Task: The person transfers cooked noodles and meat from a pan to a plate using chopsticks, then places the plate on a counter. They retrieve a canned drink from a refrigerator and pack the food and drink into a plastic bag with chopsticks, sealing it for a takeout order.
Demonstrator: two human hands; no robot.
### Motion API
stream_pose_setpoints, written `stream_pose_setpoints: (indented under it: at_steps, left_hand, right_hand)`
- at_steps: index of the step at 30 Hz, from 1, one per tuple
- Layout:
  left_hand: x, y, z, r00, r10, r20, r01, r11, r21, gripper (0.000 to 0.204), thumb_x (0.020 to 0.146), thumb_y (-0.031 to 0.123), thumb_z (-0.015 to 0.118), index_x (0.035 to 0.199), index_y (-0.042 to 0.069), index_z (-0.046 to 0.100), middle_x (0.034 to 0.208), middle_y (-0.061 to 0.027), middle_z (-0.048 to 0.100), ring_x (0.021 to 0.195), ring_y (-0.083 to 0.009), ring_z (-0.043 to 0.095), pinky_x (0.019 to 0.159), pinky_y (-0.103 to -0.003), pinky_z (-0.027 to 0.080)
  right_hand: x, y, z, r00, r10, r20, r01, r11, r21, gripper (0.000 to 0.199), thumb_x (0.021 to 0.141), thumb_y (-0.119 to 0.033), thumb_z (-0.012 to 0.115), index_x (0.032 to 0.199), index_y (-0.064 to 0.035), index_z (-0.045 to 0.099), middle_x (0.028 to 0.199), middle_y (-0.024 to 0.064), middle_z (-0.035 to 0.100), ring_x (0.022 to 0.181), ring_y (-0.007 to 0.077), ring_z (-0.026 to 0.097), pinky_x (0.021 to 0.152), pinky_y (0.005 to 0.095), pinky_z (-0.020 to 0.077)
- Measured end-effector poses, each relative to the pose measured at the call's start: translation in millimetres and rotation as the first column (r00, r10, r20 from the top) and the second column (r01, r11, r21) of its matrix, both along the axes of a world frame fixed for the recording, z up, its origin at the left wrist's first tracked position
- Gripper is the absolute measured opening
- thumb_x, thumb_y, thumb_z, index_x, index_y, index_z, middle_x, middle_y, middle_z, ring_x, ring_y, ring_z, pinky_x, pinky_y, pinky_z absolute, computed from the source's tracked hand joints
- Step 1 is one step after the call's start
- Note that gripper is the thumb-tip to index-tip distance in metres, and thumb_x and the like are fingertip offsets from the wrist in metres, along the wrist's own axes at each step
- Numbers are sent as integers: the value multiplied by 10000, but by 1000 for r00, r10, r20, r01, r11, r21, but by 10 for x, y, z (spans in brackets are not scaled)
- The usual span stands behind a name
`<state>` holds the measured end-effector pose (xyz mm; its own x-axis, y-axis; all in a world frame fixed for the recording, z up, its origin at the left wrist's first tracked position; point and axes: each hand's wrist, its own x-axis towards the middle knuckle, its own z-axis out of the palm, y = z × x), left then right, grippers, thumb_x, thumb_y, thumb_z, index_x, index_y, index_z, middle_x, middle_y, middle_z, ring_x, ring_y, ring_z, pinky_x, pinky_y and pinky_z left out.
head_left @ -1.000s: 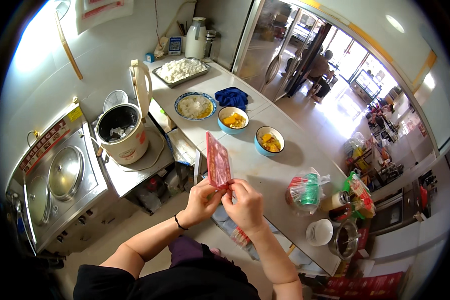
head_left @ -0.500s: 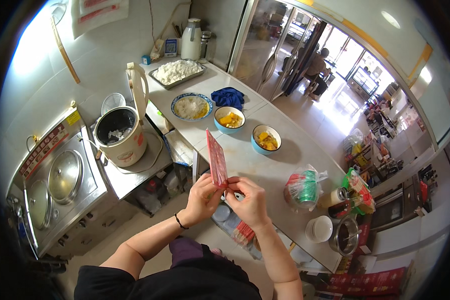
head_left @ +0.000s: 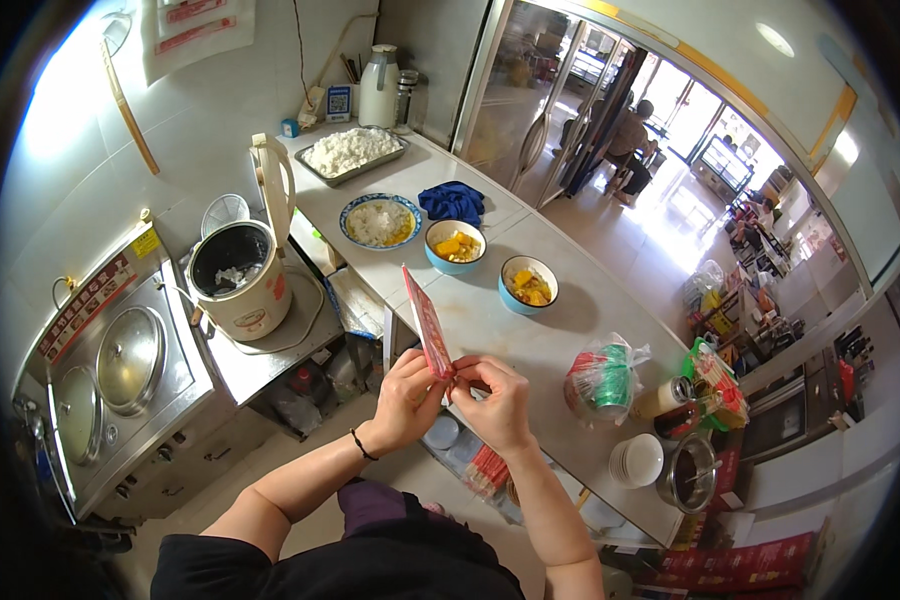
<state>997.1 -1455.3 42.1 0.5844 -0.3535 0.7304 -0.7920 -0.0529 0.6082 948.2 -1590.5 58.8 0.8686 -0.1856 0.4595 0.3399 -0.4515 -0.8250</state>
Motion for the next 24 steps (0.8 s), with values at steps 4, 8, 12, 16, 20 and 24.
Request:
stream_pose_setpoints:
  at_steps: [4, 8, 12, 16, 20, 24]
  left_hand:
    - [14, -9, -10, 1000, -8, -4, 8, 1000, -4, 180, 703, -56, 598, 859, 34, 603, 813, -102, 586, 796, -294, 535, 714, -357, 440]
    - [35, 33, 1, 999, -36, -9, 36, 999, 18, 180, 707, -51, 601, 869, 29, 606, 827, -106, 587, 809, -297, 534, 717, -356, 440]
    - [38, 27, -29, 998, -52, -18, 52, 999, 11, 184, 706, -54, 598, 872, 24, 606, 837, -103, 589, 813, -298, 534, 707, -351, 441]
    - [25, 38, -63, 997, -49, -54, 49, 999, -7, 185, 709, -54, 596, 878, 21, 606, 837, -98, 591, 806, -298, 536, 685, -348, 445]
    - [-7, 52, -55, 994, -18, -104, 16, 1000, -23, 175, 719, -51, 585, 880, 14, 603, 828, -106, 588, 759, -288, 545, 661, -331, 448]
    - [-45, 39, -83, 965, -35, -262, 11, 996, -90, 120, 758, -42, 541, 865, -13, 587, 811, -94, 583, 664, -181, 554, 597, -265, 441]
  right_hand:
    - [-27, -10, 51, 1000, 23, -5, -23, 999, 33, 65, 687, 47, 620, 748, 46, 597, 849, 103, 631, 694, 159, 640, 641, 241, 522]
    - [-39, -6, 71, 999, 47, -13, -46, 997, 56, 81, 699, 48, 612, 778, 61, 602, 862, 107, 627, 709, 162, 642, 658, 241, 524]
    - [-47, -63, 43, 997, 67, -41, -62, 991, 116, 91, 703, 52, 604, 794, 65, 603, 859, 108, 622, 727, 165, 643, 665, 241, 523]
    - [-35, -41, -26, 998, 60, -12, -59, 992, 110, 87, 721, 39, 606, 806, 63, 604, 858, 107, 622, 734, 161, 637, 662, 240, 518]
    - [-35, 29, -21, 998, 58, 14, -59, 993, 101, 85, 749, 21, 608, 827, 55, 601, 857, 103, 623, 728, 156, 628, 661, 243, 510]
    - [5, 40, -154, 998, 55, -40, -43, 962, 268, 74, 797, -2, 579, 856, 41, 580, 813, 55, 607, 704, 102, 579, 635, 227, 481]
